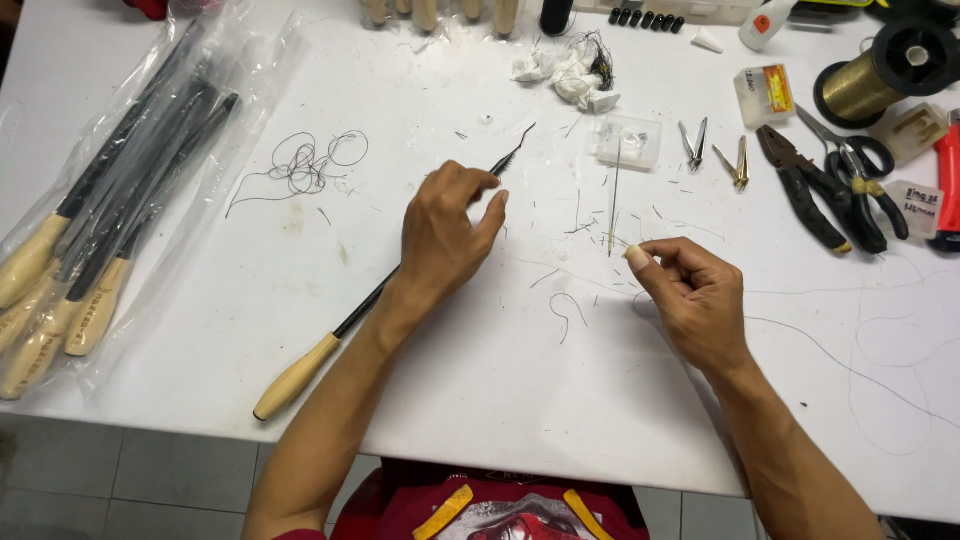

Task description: The person wraps a thin black wire around a slender metal rod, then uses pliers to trim the excess wire and continues wrapping the remaining length. The workspace contains various tools and wire scraps.

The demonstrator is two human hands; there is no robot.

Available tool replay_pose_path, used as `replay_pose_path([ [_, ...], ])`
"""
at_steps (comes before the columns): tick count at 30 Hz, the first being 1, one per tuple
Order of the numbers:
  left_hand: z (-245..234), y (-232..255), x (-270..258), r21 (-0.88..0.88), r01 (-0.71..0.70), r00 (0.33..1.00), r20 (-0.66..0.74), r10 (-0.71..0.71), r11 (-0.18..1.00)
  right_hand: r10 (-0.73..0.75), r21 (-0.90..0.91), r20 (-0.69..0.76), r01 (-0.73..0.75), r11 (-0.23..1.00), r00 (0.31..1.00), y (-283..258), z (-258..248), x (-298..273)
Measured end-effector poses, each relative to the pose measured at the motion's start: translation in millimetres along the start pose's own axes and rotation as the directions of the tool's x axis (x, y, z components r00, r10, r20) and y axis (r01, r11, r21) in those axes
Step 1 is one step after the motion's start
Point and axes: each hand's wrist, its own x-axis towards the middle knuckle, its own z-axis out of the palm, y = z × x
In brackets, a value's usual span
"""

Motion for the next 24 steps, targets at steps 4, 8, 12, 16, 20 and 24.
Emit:
replay_pose_path([
  [4,20.2,-29.9,2.6,0.222,0.044,0.997,0.047,-0.056,0.974,0.0,0.006,-0.016,0.0,1.0,1.0,-0.8,0.6,1.1],
  [8,29.0,-34.0,-1.2,0.326,0.068,0.991,0.087,-0.101,0.943,-0.029,0.016,-0.038,0.029,0.999,0.999,0.2,0.0,1.9],
  [12,35.7,-40.2,-5.1,0.36,0.033,0.996,0.066,-0.061,0.933,-0.032,0.018,-0.052,0.033,0.999,0.998,1.0,1.0,1.3],
  [16,36.0,-42.0,-7.0,0.395,-0.009,0.997,0.073,-0.022,0.918,-0.028,0.03,-0.057,0.03,0.999,0.998,-0.9,1.5,0.4],
  [20,30.1,-24.4,-8.4,0.393,-0.066,0.997,0.063,0.045,0.917,-0.045,0.057,-0.059,0.048,0.997,0.997,0.5,2.7,0.7],
  [24,17.4,7.3,-13.2,0.278,-0.063,0.995,0.089,0.04,0.959,-0.056,0.072,-0.064,0.06,0.996,0.996,4.3,5.7,1.4],
])
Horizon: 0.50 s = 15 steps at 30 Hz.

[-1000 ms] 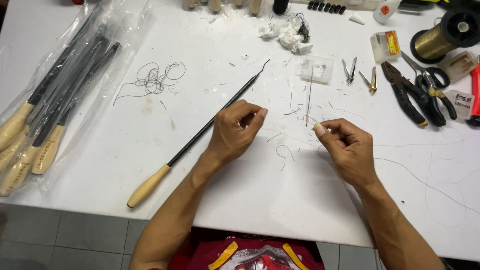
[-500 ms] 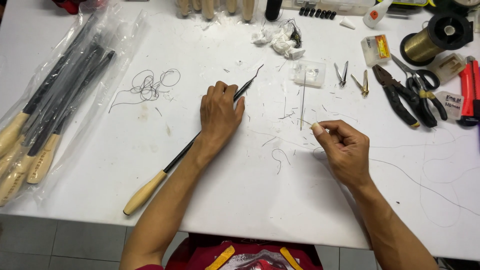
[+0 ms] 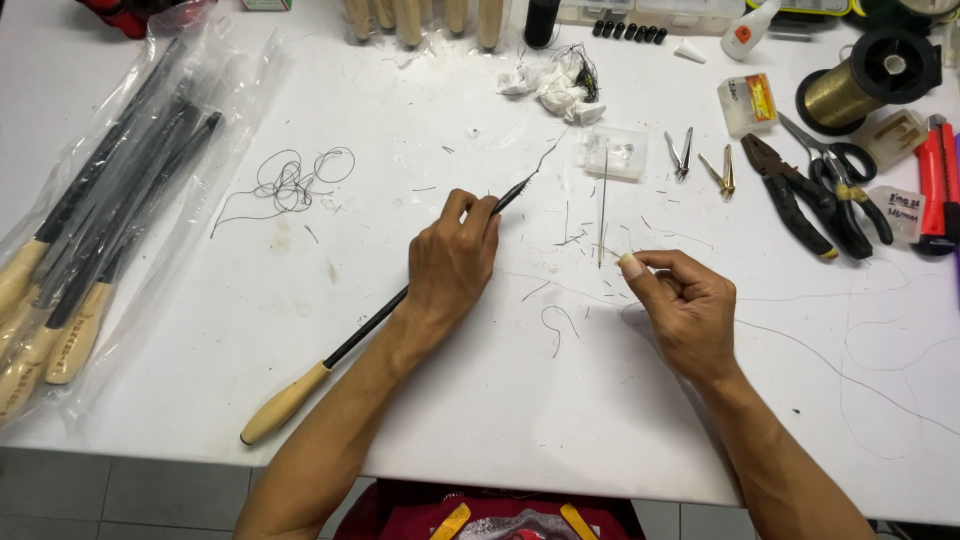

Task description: The person wraps a thin black wire around a slender metal rod, then uses pliers to trim the excess wire and continues wrapping the remaining length. The workspace contains various tools and wire scraps.

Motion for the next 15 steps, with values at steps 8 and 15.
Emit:
replay_pose_path([
  [8,-16.5,38.3,-20.3,-0.092,-0.07,0.997,0.035,0.073,0.993,0.061,0.091,0.037,-0.064,0.994,0.997,5.9,0.4,1.9],
  [15,-39.0,68.8,-53.4,-0.18,-0.041,0.994,0.095,0.059,0.983,0.111,0.269,0.108,-0.137,0.953,0.988,-24.9,9.1,-4.8],
])
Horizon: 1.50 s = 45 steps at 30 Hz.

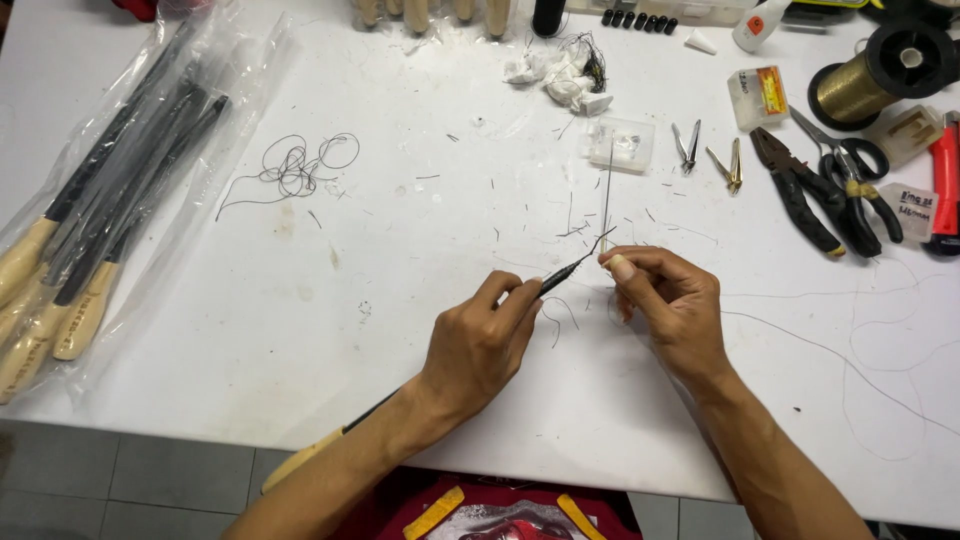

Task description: The person wraps a thin black wire around a slender metal rod, then uses pliers to trim the excess wire and continues wrapping the remaining length. The workspace contains various tools and wire scraps.

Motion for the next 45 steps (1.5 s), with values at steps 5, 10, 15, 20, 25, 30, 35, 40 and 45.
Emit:
replay_pose_path([
  [5,-1.0,10.5,-11.3,-0.089,0.038,0.999,0.018,-0.037,0.995,0.077,0.05,0.045,-0.079,0.996,0.996,-4.8,2.8,-1.8],
  [10,3.8,17.9,-16.5,-0.145,0.078,0.996,0.048,-0.072,0.986,0.083,0.063,0.074,-0.088,0.994,0.994,-0.2,0.5,-2.5],
  [15,6.3,21.0,-18.0,-0.215,0.144,0.987,0.099,-0.125,0.966,0.102,0.05,0.083,-0.107,0.993,0.991,7.7,-1.6,-0.3],
  [20,11.9,18.6,-20.6,-0.248,0.167,0.983,0.114,-0.142,0.954,0.108,0.069,0.052,-0.111,0.991,0.993,11.4,-1.6,0.8],
  [25,18.2,12.4,-22.3,-0.359,0.223,0.974,0.124,-0.191,0.906,0.092,0.063,0.0,-0.092,0.994,0.996,13.2,-1.0,5.6],
  [30,24.8,6.5,-22.7,-0.542,0.337,0.941,0.182,-0.284,0.77,-0.052,-0.116,-0.016,0.05,0.992,0.999,17.1,-0.8,12.6],
  [35,22.1,6.5,-18.2,-0.687,0.458,0.887,0.307,-0.346,0.565,-0.125,-0.134,-0.048,0.118,0.984,0.991,15.4,-1.3,28.2],
  [40,28.2,4.8,-7.1,-0.754,0.545,0.829,0.419,-0.369,0.366,-0.156,-0.132,-0.077,0.145,0.981,0.985,21.1,-4.2,42.0],
  [45,33.5,3.4,9.3,-0.803,0.594,0.746,0.527,-0.407,0.051,-0.185,-0.101,-0.095,0.176,0.979,0.978,16.3,-5.5,53.6],
])
